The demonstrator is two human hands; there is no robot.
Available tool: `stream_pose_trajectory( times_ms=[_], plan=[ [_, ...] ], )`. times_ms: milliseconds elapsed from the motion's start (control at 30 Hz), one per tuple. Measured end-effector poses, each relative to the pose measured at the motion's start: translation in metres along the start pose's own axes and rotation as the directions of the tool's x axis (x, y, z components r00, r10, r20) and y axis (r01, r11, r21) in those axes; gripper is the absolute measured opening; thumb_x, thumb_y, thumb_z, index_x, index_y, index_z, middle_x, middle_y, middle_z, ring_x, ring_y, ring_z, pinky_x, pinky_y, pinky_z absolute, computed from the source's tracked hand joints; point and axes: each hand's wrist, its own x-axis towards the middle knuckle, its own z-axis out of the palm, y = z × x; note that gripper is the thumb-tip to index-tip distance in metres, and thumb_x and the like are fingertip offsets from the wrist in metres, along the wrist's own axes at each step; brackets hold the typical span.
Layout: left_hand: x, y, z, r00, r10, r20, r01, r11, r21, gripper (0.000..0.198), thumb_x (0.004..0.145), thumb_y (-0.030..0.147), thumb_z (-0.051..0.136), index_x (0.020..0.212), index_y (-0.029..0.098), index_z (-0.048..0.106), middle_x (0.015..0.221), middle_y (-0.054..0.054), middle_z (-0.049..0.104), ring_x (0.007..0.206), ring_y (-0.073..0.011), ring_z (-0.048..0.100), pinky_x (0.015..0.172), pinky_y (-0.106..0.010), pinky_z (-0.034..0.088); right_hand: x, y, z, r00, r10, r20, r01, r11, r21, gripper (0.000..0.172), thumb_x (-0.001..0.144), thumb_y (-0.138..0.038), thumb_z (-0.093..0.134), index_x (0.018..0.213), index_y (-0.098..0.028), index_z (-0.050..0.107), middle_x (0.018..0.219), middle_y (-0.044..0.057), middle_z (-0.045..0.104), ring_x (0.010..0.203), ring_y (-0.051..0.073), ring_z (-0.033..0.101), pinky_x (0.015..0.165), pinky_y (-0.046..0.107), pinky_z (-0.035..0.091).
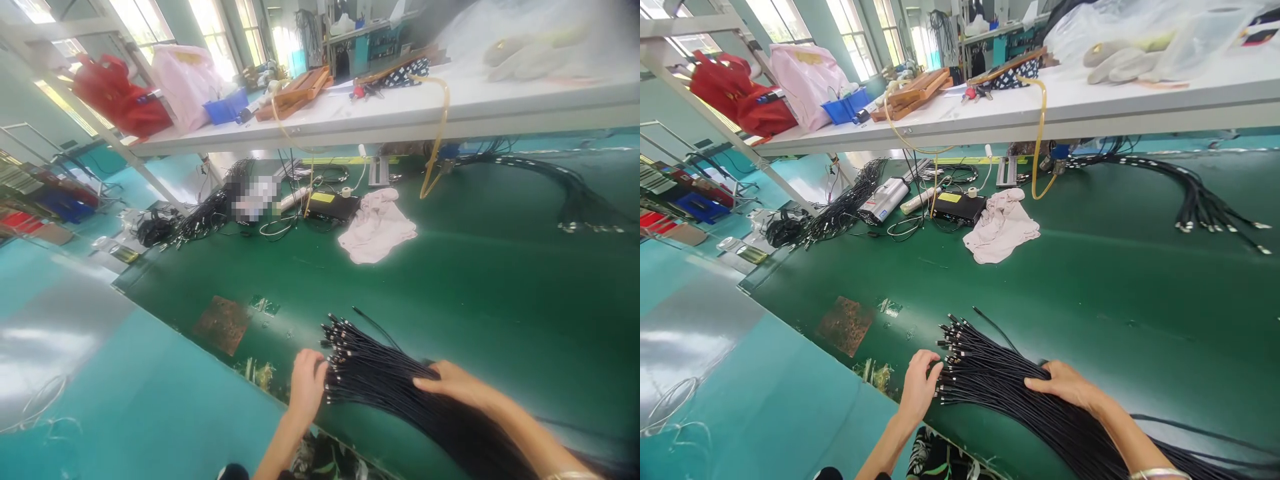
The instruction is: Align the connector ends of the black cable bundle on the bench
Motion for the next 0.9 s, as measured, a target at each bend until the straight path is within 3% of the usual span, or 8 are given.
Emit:
stream_pose_trajectory(
  times_ms=[167,300,633,900],
  plan=[
    [0.006,0.024,0.018,0.999,0.026,0.032,-0.026,1.000,0.004,0.011,0.085,0.024,0.059,0.093,0.016,0.061,0.098,-0.003,0.062,0.097,-0.0200,0.056,0.085,-0.040,0.046,0.003,0.002,-0.004,0.997,0.063,0.047,-0.063,0.998,0.009,0.047,0.077,-0.060,0.058,0.091,-0.015,0.064,0.094,0.007,0.069,0.088,0.021,0.064,0.083,0.039,0.046],
    [0.010,0.029,0.027,0.997,0.002,0.071,-0.006,0.999,0.046,0.012,0.082,0.027,0.064,0.080,0.015,0.062,0.088,-0.002,0.061,0.093,-0.0200,0.056,0.082,-0.040,0.045,0.002,0.000,-0.001,0.995,0.083,0.051,-0.083,0.997,0.005,0.048,0.076,-0.062,0.057,0.087,-0.015,0.064,0.090,0.006,0.069,0.087,0.022,0.064,0.083,0.039,0.046],
    [0.014,0.022,0.027,0.987,0.040,0.154,-0.033,0.998,-0.049,0.017,0.088,0.028,0.058,0.078,0.015,0.063,0.087,-0.001,0.066,0.088,-0.0175,0.061,0.085,-0.041,0.046,0.001,-0.004,0.006,0.999,0.045,0.024,-0.046,0.999,0.017,0.037,0.078,-0.053,0.062,0.079,-0.016,0.064,0.081,0.001,0.067,0.078,0.018,0.062,0.077,0.037,0.048],
    [0.012,-0.003,0.033,0.970,-0.087,0.226,0.143,0.959,-0.243,0.022,0.088,0.035,0.057,0.088,0.014,0.063,0.087,-0.001,0.066,0.079,-0.0159,0.063,0.073,-0.036,0.052,0.002,0.000,0.005,0.999,0.046,-0.003,-0.046,0.999,0.024,0.033,0.080,-0.048,0.062,0.088,-0.016,0.064,0.090,0.002,0.066,0.086,0.019,0.062,0.082,0.040,0.047]
  ],
)
